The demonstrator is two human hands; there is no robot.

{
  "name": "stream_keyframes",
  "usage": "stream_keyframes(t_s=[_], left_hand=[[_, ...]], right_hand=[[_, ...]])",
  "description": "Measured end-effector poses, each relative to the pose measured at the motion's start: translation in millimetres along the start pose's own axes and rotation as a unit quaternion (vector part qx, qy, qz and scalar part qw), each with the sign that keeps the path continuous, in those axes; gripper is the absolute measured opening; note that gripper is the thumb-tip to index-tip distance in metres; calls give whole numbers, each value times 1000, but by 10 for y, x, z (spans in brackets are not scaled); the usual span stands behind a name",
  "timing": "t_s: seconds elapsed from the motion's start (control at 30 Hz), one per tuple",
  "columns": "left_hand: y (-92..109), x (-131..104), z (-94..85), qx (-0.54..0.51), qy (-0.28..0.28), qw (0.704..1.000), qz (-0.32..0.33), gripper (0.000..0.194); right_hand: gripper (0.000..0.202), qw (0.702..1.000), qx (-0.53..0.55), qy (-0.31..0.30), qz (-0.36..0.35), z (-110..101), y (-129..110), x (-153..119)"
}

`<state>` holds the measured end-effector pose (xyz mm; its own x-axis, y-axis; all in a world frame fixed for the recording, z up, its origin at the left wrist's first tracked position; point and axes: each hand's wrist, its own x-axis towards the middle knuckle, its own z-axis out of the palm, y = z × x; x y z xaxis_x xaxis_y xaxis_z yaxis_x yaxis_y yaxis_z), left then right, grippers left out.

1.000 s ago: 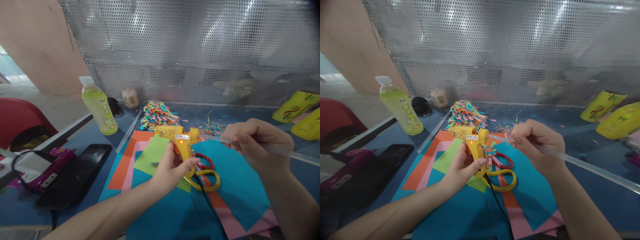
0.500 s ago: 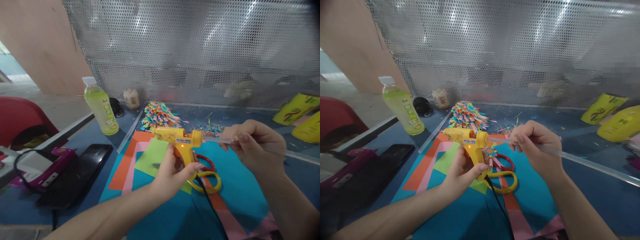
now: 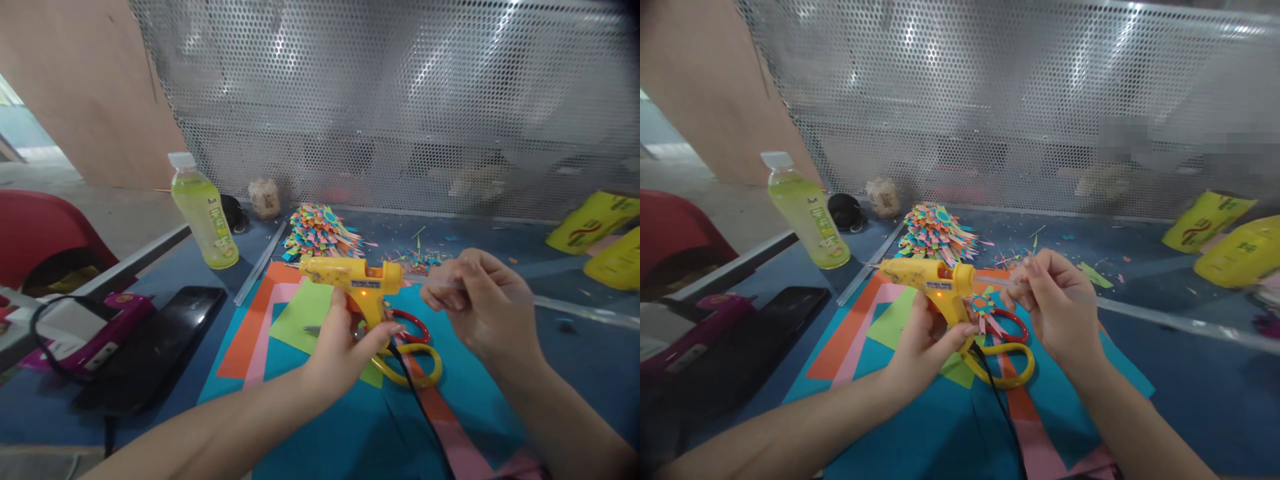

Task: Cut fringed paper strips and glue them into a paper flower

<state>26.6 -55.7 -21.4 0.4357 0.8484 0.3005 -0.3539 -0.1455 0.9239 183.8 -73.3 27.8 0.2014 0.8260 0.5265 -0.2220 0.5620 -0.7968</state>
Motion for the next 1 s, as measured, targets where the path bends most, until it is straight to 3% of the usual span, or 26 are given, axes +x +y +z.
stream_keyframes(t_s=[0.13,0.3,0.43,0.8,1.0], left_hand=[[-20,13,12,-20,-25,999,-15,39],[-36,2,23,-35,-34,998,-32,41],[-26,11,23,-42,-28,998,-31,44],[41,-6,62,-1,-60,997,-38,44],[-18,-4,17,39,-31,998,-28,40]], right_hand=[[22,988,-120,1,-93,-10,27,-49],[25,996,-70,-36,-44,-11,-13,13],[25,998,-51,-22,-27,4,-36,42],[29,984,-115,57,-120,-90,-129,-31],[23,997,-63,17,-42,-47,-56,-9]])
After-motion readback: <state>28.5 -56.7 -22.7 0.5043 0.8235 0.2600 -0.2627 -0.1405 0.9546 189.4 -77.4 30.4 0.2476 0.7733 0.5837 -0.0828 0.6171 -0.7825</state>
